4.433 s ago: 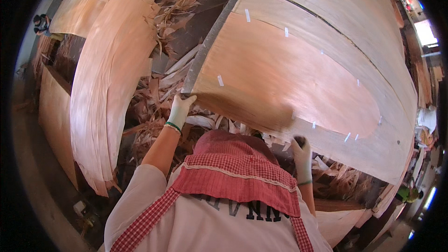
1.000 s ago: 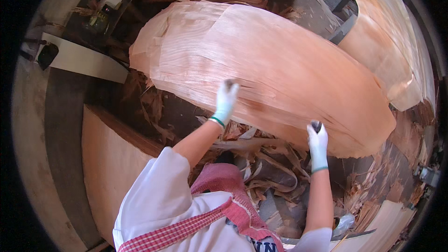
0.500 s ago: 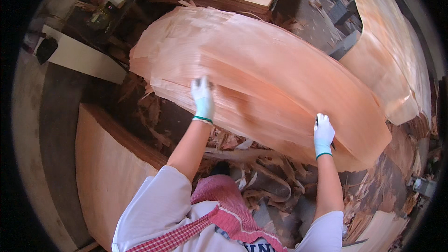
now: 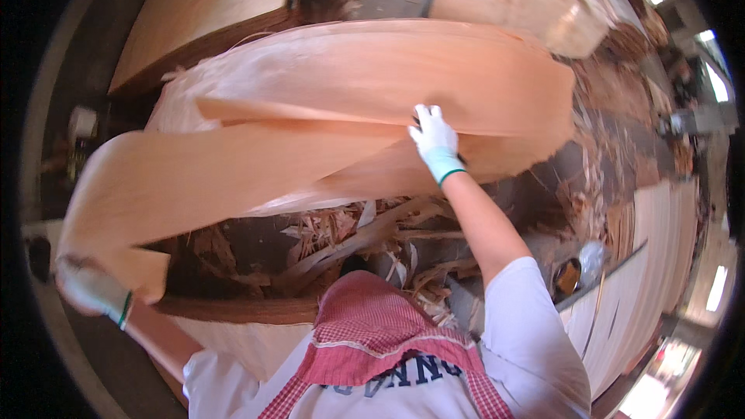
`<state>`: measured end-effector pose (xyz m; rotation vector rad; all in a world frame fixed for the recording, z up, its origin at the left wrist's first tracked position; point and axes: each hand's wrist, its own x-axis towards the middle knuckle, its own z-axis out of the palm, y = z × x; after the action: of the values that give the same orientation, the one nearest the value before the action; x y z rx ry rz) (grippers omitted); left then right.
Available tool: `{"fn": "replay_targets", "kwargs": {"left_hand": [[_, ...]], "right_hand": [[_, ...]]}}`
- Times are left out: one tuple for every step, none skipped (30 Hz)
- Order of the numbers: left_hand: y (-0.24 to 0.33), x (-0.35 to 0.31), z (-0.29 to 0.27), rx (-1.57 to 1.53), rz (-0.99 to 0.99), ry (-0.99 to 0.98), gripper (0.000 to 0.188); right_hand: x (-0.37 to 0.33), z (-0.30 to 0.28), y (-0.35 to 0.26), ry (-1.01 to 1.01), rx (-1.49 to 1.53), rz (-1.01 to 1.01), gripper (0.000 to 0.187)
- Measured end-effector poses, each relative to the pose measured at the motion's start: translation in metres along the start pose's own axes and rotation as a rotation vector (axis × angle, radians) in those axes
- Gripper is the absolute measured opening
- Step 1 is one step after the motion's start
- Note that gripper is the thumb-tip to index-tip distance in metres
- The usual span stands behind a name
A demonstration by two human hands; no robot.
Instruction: The person measures and cuts thin wood veneer sheets using a tape measure and a utility knife, then peels away and removes the trimmed strips by hand.
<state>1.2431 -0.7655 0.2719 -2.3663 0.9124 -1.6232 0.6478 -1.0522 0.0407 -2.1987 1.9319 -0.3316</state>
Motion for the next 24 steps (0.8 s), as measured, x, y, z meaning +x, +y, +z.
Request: {"fn": "replay_targets", "kwargs": {"left_hand": [[-0.017, 0.018, -0.016, -0.198, -0.125, 0.041, 0.032], [-0.017, 0.033, -0.029, -0.606, -0.287, 0.084, 0.032], [-0.009, 0.046, -0.044, -0.888, -0.384, 0.128, 0.032], [0.005, 0.057, -0.056, -1.064, -0.419, 0.155, 0.032], [0.032, 0.062, -0.066, -1.205, -0.417, 0.165, 0.032], [0.060, 0.069, -0.079, -1.306, -0.385, 0.162, 0.032], [0.096, 0.078, -0.096, -1.420, -0.339, 0.167, 0.032], [0.139, 0.086, -0.119, -1.551, -0.278, 0.164, 0.032], [0.163, 0.076, -0.121, -1.596, -0.260, 0.124, 0.032], [0.201, 0.077, -0.147, -1.713, -0.207, 0.099, 0.032], [0.236, 0.074, -0.175, -1.815, -0.147, 0.058, 0.033], [0.269, 0.068, -0.207, -1.920, -0.082, 0.019, 0.033], [0.298, 0.058, -0.227, -1.991, -0.023, -0.029, 0.033], [0.327, 0.047, -0.255, -2.078, 0.041, -0.075, 0.033], [0.349, 0.037, -0.289, -2.168, 0.108, -0.107, 0.033], [0.366, 0.028, -0.330, -2.256, 0.186, -0.125, 0.033], [0.373, 0.018, -0.375, -2.346, 0.269, -0.122, 0.033], [0.377, 0.005, -0.415, -2.426, 0.341, -0.127, 0.033], [0.377, -0.006, -0.456, -2.509, 0.413, -0.128, 0.033], [0.375, -0.019, -0.494, -2.582, 0.472, -0.134, 0.033], [0.368, -0.034, -0.533, -2.655, 0.536, -0.146, 0.034], [0.358, -0.050, -0.573, -2.735, 0.605, -0.154, 0.034], [0.344, -0.065, -0.607, -2.792, 0.667, -0.143, 0.034], [0.328, -0.078, -0.637, -2.845, 0.711, -0.123, 0.034]], "right_hand": [[-0.013, -0.005, -0.014, 0.062, 0.107, 0.074, 0.037], [-0.028, -0.001, -0.020, 0.105, 0.206, 0.198, 0.050], [-0.044, 0.005, -0.027, 0.150, 0.309, 0.321, 0.063], [-0.059, 0.007, -0.040, -0.053, 0.629, 0.635, 0.068], [-0.074, 0.010, -0.053, -0.248, 0.958, 0.941, 0.073], [-0.098, 0.028, -0.055, -0.491, 1.283, 0.824, 0.071], [-0.110, 0.064, -0.065, -0.576, 1.635, 0.801, 0.061], [-0.119, 0.112, -0.073, -0.587, 1.686, 0.555, 0.047], [-0.133, 0.052, -0.123, -0.533, 1.576, 0.556, 0.034], [-0.132, 0.070, -0.136, -0.449, 1.580, 0.582, 0.029], [-0.131, 0.093, -0.150, -0.392, 1.581, 0.602, 0.025], [-0.130, 0.120, -0.166, -0.350, 1.581, 0.617, 0.022], [-0.146, 0.110, -0.162, -0.302, 1.582, 0.438, 0.024], [-0.161, 0.078, -0.147, -0.338, 1.548, 0.616, 0.026], [-0.186, 0.044, -0.129, -0.380, 1.536, 0.784, 0.028], [-0.214, 0.030, -0.090, -0.219, 1.421, 0.615, 0.026], [-0.243, 0.020, -0.048, -0.073, 1.278, 0.446, 0.024], [-0.277, -0.009, -0.017, 0.110, 1.357, 0.673, 0.023], [-0.313, -0.040, 0.013, 0.333, 1.425, 0.876, 0.028], [-0.361, -0.086, 0.035, 0.539, 1.489, 0.912, 0.020], [-0.407, -0.106, 0.055, 0.810, 1.468, 0.937, 0.018], [-0.454, -0.126, 0.075, 1.074, 1.408, 0.933, 0.016], [-0.511, -0.139, 0.086, 1.284, 1.254, 0.833, 0.023], [-0.569, -0.160, 0.083, 1.370, 1.048, 0.785, 0.030]]}}
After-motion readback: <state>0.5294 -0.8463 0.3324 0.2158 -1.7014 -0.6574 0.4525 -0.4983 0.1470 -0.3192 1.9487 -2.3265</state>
